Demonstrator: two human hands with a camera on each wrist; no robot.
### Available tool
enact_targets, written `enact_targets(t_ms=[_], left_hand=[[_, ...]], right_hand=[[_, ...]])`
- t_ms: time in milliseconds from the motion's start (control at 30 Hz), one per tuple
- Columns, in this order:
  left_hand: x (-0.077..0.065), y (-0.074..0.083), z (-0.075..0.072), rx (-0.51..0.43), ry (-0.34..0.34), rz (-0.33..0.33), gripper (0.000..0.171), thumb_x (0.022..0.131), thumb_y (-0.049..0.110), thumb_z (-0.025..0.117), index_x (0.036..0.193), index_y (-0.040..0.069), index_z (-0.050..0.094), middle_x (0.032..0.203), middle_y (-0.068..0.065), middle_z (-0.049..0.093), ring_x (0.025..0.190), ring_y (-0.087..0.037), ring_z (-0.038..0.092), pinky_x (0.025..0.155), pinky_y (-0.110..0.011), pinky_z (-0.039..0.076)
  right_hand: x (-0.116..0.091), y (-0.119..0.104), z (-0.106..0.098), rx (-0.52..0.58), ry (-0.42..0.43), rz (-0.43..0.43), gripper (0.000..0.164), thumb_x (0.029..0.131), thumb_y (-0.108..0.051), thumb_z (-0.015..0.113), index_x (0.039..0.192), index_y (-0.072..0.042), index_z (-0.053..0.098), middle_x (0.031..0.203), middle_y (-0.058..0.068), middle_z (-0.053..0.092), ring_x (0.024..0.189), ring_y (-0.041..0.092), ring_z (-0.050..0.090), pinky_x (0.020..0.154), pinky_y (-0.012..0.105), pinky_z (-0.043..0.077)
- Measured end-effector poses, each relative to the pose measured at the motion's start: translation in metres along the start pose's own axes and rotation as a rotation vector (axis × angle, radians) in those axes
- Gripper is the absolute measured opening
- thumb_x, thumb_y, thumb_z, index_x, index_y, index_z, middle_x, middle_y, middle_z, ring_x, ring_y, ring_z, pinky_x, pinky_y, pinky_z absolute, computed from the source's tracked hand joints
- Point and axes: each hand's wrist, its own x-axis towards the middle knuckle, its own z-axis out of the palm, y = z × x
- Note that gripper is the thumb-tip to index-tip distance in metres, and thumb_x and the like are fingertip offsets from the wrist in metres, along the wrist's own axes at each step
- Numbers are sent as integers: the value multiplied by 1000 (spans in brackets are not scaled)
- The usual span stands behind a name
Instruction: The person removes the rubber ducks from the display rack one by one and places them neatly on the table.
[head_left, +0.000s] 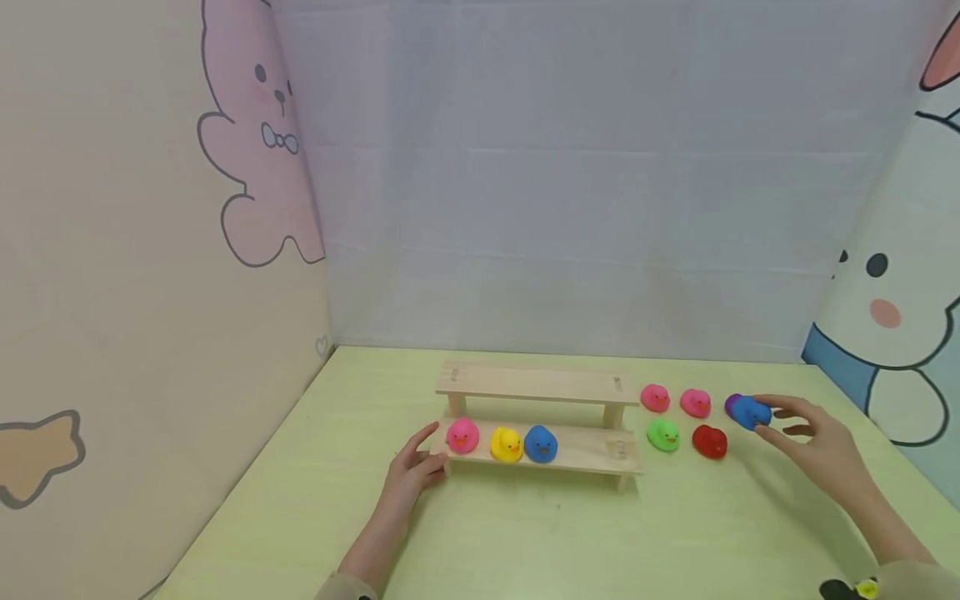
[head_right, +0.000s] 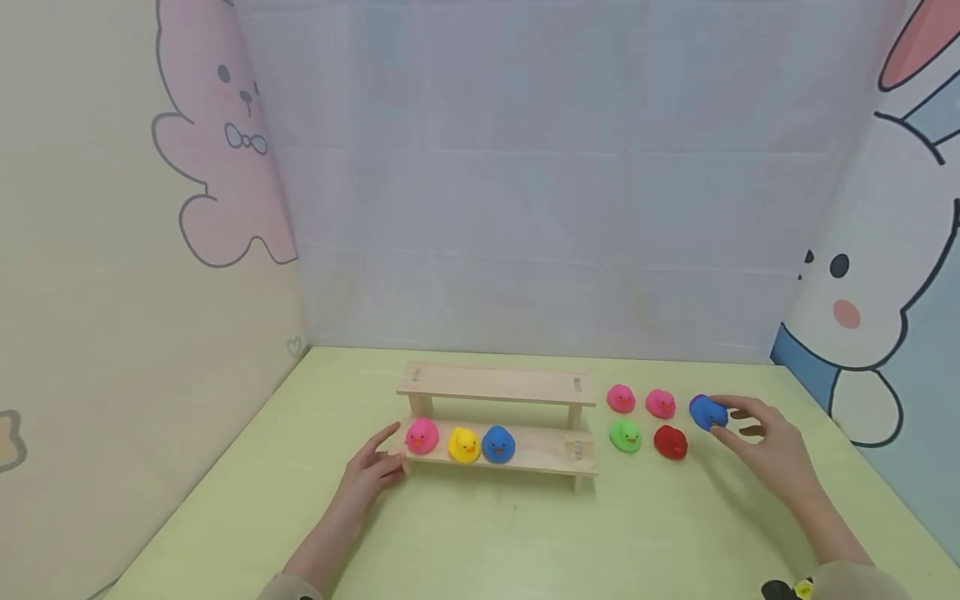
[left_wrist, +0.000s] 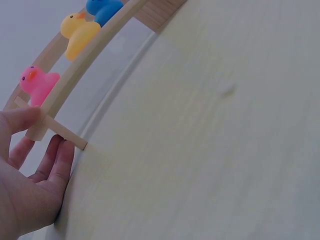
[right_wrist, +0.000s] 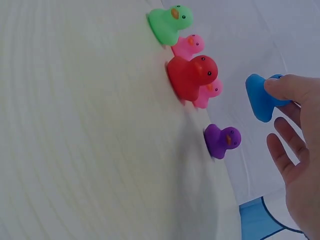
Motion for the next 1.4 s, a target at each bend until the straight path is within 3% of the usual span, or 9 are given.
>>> enact_targets(t_ms=[200,300,400,700,867,1067,1400], left_hand=[[-1,1,0,-4,3,-2,58,84,19,65,137,20,41,87,-5,54,82,-19,59,81,-33,50],[-1,1,1,-3,7,0,57,83,19,65,136,20,42,87,-6,54,81,-20,59,80,-33,50],[-2,3,2,-4,4,3,57,84,17,65,136,18,42,87,-6,54,81,-21,59,80,-34,50],[-16,23,5,-14,-19,-10,56,85,11,61,137,12,40,85,-7,53,82,-24,58,83,-37,49],[-12,17,3,-15,-19,-14,56,85,11,62,137,13,41,85,-6,53,82,-24,59,82,-37,49],[-1,0,-1,-30,-18,-3,58,84,15,64,137,17,41,85,-5,54,80,-19,59,80,-34,50],[-8,11,0,-27,-28,2,57,84,10,63,137,12,41,84,-6,54,81,-23,59,80,-38,50]], right_hand=[[-2,23,-1,43,-100,76,45,84,-27,65,122,-5,52,103,-35,39,86,-13,40,64,7,43],[-3,37,0,41,-183,135,47,85,-31,62,124,-7,51,101,-34,39,85,-14,39,67,24,47],[-4,50,2,63,-268,192,50,86,-36,60,127,-9,49,100,-35,40,84,-16,38,71,41,43],[-10,58,4,212,-382,311,56,88,-38,56,135,-11,40,106,-26,40,85,-17,37,80,59,35],[-9,60,5,254,-410,338,56,89,-36,55,136,-11,39,107,-28,39,86,-17,34,82,64,30],[-9,59,5,275,-411,318,60,90,-34,55,135,0,35,100,-37,38,86,-22,35,85,67,28],[-10,61,5,300,-397,299,60,90,-33,55,134,3,36,100,-39,38,88,-23,34,87,68,24]])
